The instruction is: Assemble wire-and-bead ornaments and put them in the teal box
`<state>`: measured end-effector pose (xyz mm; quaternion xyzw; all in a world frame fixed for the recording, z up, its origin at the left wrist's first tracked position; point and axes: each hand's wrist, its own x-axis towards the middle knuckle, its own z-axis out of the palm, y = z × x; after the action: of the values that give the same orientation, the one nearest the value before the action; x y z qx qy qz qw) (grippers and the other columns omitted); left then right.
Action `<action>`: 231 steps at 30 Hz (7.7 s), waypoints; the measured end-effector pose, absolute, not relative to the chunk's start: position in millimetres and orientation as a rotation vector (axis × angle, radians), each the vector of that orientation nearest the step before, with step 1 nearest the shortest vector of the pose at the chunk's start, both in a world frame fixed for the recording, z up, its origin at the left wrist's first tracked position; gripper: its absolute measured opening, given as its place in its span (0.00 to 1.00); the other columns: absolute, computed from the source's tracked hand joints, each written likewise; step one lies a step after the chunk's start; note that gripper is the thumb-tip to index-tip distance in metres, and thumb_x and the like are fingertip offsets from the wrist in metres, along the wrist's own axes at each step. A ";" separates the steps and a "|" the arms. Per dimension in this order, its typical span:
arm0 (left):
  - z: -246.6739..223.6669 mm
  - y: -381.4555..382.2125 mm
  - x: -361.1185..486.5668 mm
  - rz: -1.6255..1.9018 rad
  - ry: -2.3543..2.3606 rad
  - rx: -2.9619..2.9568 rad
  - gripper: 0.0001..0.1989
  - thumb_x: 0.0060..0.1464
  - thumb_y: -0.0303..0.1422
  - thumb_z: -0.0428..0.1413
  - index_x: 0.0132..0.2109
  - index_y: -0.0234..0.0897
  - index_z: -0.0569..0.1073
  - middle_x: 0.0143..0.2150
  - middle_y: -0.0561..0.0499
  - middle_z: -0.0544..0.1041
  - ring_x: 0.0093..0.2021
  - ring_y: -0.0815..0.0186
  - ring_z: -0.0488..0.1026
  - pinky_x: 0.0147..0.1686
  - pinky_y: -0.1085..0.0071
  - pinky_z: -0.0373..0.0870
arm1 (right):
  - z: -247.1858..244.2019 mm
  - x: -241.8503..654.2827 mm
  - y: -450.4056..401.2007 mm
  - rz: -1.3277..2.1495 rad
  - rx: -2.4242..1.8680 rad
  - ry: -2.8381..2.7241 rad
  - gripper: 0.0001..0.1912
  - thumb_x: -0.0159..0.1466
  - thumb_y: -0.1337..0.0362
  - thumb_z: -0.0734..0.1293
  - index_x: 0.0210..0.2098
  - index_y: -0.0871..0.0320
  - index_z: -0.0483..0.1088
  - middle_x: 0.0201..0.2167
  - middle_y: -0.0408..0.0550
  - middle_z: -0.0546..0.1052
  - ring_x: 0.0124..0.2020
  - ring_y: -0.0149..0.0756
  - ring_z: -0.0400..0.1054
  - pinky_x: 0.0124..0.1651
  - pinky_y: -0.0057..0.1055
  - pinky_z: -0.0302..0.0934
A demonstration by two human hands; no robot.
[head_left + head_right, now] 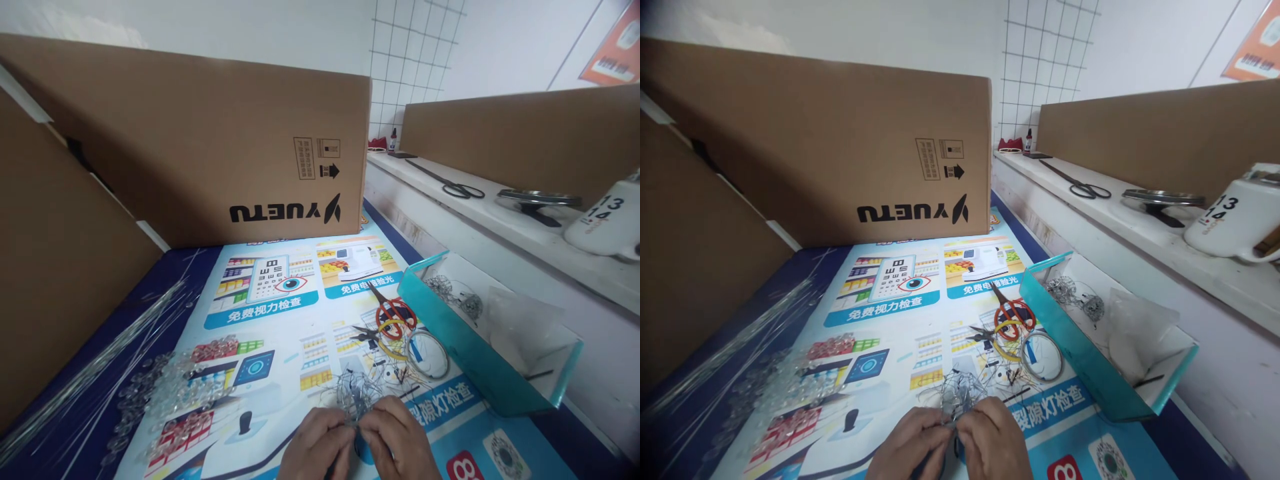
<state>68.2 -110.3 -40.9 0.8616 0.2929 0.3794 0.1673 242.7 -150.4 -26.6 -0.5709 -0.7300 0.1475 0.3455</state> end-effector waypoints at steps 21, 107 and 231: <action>-46.5 -109.2 63.7 1.054 0.776 2.647 0.12 0.55 0.20 0.51 0.45 0.33 0.71 0.38 0.41 0.75 0.38 0.61 0.73 0.37 0.66 0.75 | -26.9 242.2 -151.3 0.552 -1.419 -1.796 0.10 0.66 0.66 0.57 0.31 0.56 0.66 0.27 0.44 0.67 0.30 0.32 0.65 0.32 0.24 0.60; -15.2 -61.8 45.5 1.118 0.990 1.678 0.12 0.62 0.40 0.44 0.36 0.38 0.66 0.32 0.52 0.69 0.25 0.71 0.63 0.26 0.75 0.63 | 1.1 205.4 -51.6 1.251 -1.221 -1.571 0.05 0.52 0.72 0.59 0.22 0.59 0.63 0.19 0.38 0.63 0.22 0.28 0.56 0.25 0.24 0.50; -0.8 -59.5 36.7 0.930 1.009 1.414 0.08 0.52 0.33 0.54 0.27 0.34 0.68 0.24 0.55 0.65 0.27 0.70 0.60 0.29 0.75 0.58 | 8.5 212.8 -58.6 0.467 -1.107 -2.038 0.09 0.49 0.76 0.59 0.26 0.56 0.59 0.25 0.43 0.66 0.26 0.32 0.61 0.29 0.27 0.53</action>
<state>36.7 -59.5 -0.8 0.5981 0.4267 0.3933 0.5527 212.8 -58.6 8.5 -0.4332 -0.7975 0.1829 0.3781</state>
